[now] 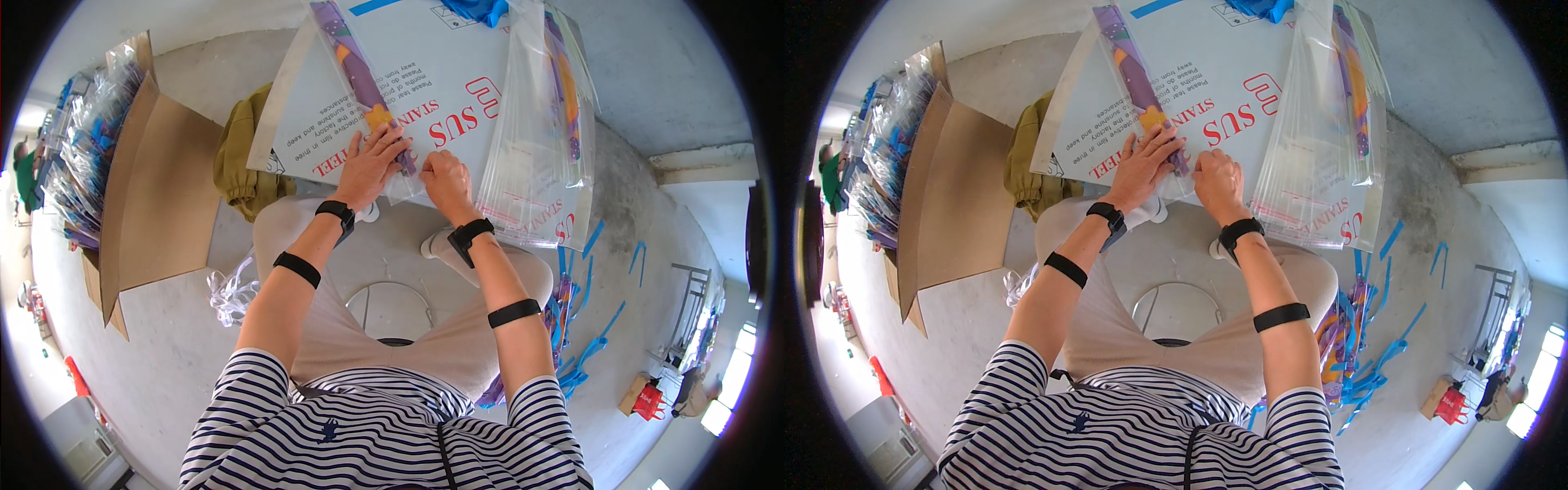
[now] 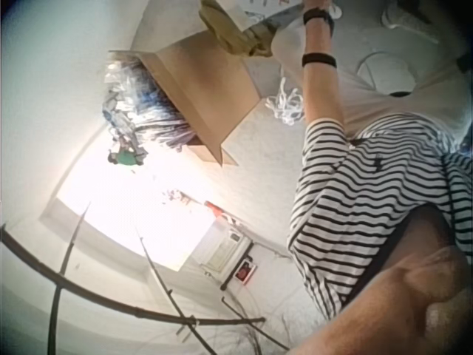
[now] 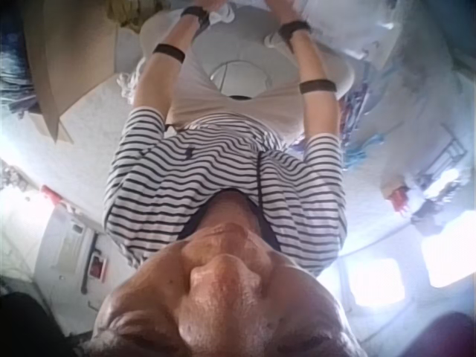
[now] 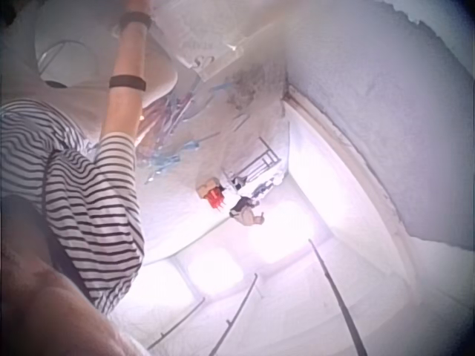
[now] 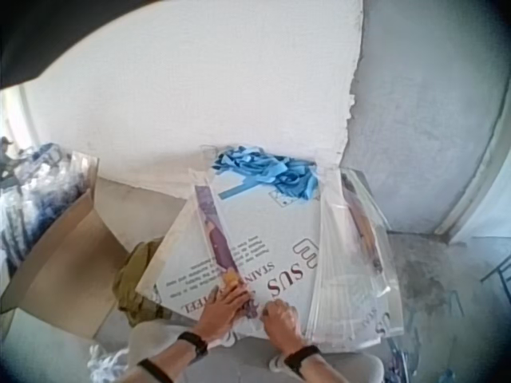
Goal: Packaging decorative party hats into plastic bags for distribution.
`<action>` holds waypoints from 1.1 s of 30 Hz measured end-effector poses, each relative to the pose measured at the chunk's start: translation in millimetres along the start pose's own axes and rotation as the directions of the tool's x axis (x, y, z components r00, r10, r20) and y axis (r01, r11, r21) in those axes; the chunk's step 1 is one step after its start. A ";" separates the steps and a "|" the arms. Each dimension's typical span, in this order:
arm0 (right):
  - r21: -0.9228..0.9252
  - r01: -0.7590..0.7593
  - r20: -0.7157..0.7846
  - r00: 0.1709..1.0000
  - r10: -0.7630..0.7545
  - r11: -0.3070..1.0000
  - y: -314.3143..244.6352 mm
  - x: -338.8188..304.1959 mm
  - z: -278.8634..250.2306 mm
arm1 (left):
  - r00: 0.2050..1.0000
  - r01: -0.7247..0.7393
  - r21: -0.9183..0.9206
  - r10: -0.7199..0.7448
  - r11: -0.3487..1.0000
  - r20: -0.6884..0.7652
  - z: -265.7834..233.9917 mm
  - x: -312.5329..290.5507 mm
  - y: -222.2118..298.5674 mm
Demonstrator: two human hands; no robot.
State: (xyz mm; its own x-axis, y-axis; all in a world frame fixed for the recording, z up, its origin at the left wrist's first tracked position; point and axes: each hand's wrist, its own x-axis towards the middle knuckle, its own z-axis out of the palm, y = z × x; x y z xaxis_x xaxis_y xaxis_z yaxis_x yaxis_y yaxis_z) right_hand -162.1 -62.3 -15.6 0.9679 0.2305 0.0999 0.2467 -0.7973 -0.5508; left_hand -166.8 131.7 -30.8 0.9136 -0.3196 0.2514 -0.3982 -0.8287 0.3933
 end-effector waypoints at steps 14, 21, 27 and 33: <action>0.014 -0.168 -0.060 0.984 0.168 0.986 -2.5 -6.7 -1.8 | 0.995 0.023 -0.317 -0.052 0.948 -0.085 -17.0 4.9 -6.7; 0.070 -0.253 -0.085 0.962 0.259 0.965 -1.3 -12.2 0.5 | 0.779 0.501 -0.601 -0.628 0.623 -0.002 -33.1 -56.9 26.9; -0.064 -0.194 -0.212 0.961 0.177 0.979 -20.8 -19.8 4.5 | 0.513 0.631 -0.748 -0.612 -0.207 0.602 -10.1 -63.9 52.4; -0.003 -0.320 -0.154 0.936 0.316 0.947 -6.2 -12.2 7.5 | 0.520 0.605 -0.753 -0.586 -0.261 0.621 4.2 -60.2 48.6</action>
State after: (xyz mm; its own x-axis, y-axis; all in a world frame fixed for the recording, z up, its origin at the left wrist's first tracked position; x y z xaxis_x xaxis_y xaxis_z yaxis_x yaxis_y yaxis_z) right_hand -175.8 -56.0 -19.6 0.9914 -0.1219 0.0466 -0.0763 -0.8308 -0.5513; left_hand -240.8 108.8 -30.6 0.7601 0.0341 -0.6489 0.5939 0.3687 0.7150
